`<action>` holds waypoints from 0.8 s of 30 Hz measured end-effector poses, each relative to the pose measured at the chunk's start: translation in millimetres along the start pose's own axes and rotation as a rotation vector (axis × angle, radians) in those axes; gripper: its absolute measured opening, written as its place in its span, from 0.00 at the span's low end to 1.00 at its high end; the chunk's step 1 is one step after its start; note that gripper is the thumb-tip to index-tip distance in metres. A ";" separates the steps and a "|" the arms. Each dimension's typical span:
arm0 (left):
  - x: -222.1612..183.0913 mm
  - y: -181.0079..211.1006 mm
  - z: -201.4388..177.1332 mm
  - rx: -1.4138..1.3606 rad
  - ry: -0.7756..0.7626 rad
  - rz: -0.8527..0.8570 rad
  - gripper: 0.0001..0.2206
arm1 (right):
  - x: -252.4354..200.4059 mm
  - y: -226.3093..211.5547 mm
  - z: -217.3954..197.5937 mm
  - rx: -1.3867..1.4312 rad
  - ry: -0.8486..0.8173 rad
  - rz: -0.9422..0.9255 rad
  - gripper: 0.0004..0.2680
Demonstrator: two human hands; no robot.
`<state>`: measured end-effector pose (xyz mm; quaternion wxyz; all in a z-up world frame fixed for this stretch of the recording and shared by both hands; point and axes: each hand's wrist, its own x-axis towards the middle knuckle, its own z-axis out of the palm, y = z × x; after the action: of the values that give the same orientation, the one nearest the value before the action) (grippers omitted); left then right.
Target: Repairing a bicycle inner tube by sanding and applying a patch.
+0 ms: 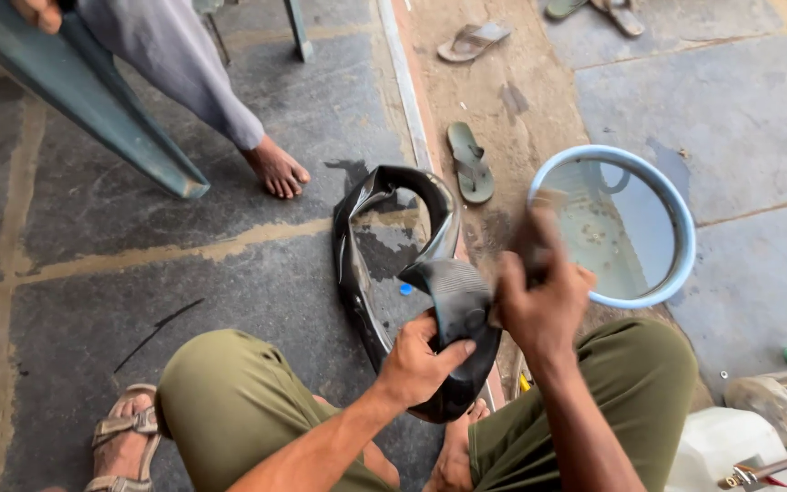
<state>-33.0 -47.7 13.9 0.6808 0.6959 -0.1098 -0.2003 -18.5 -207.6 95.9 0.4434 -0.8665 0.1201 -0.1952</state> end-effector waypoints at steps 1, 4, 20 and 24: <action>3.2 2.3 -1.8 0.003 0.003 0.012 0.11 | -8.8 9.7 0.1 0.003 0.005 -0.011 0.21; 2.0 -3.5 -3.6 -0.184 0.137 0.021 0.12 | -30.8 23.1 -4.4 0.138 0.111 -0.216 0.15; 10.8 -20.4 -12.0 -0.071 -0.005 0.086 0.08 | 0.0 -6.2 -6.3 -0.133 -0.266 -0.216 0.19; 8.5 14.2 -17.1 -0.136 -0.018 0.150 0.11 | 13.7 -26.8 -2.0 0.046 0.044 -0.126 0.21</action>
<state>-16.3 -36.5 26.7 0.7385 0.6361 -0.1540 -0.1621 -6.2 -198.8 122.0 0.4473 -0.8575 0.0704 -0.2443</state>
